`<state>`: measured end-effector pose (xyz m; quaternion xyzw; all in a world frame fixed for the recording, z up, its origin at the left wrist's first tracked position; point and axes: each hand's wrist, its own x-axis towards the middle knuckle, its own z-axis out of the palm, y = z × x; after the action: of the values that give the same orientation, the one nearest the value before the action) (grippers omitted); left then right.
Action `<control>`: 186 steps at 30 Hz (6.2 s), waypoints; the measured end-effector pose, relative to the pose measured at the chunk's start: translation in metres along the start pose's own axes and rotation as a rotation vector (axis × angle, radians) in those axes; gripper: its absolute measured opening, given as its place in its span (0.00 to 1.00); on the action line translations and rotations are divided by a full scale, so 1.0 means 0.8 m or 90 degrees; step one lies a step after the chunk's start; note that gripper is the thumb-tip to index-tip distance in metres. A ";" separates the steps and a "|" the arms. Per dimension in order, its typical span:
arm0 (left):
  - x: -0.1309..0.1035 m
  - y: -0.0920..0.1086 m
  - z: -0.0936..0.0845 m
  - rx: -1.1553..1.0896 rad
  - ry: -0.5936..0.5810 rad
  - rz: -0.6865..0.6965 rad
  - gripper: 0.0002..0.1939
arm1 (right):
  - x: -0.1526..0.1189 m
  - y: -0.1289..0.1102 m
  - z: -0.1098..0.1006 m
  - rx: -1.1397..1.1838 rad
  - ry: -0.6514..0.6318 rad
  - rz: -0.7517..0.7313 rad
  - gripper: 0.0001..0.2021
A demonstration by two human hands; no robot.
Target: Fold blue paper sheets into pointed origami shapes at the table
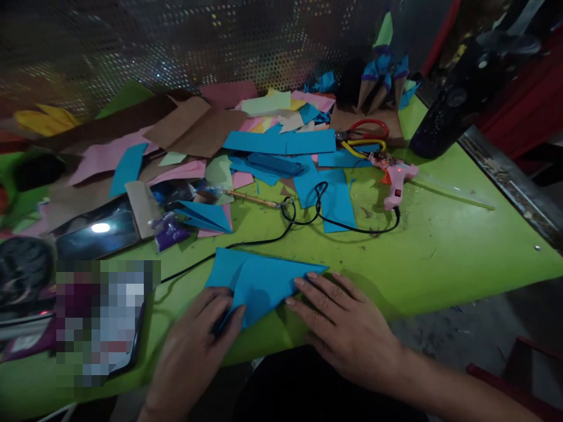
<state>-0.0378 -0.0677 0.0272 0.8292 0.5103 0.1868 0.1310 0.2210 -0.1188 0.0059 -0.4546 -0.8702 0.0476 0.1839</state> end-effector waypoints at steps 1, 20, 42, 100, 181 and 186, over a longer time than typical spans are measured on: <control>0.001 0.000 -0.001 -0.001 -0.001 -0.002 0.10 | 0.000 0.000 0.000 0.004 -0.004 0.001 0.27; 0.003 0.008 -0.003 -0.009 -0.039 -0.070 0.11 | -0.003 0.001 0.004 0.013 -0.013 0.019 0.29; 0.002 0.009 0.000 -0.016 -0.032 -0.101 0.08 | -0.003 0.005 0.008 -0.006 0.000 0.009 0.31; 0.013 0.008 0.000 0.237 -0.150 0.130 0.26 | -0.001 -0.001 0.004 -0.004 0.000 0.033 0.24; -0.059 0.014 -0.027 0.096 -0.070 0.143 0.20 | 0.000 -0.007 0.005 -0.179 -0.013 -0.099 0.24; -0.066 0.037 -0.009 0.087 -0.069 0.195 0.26 | -0.010 -0.032 -0.001 -0.230 -0.002 0.022 0.24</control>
<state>-0.0388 -0.1280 0.0364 0.9130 0.3817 0.1245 0.0720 0.2059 -0.1404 0.0108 -0.4948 -0.8570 -0.1061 0.0970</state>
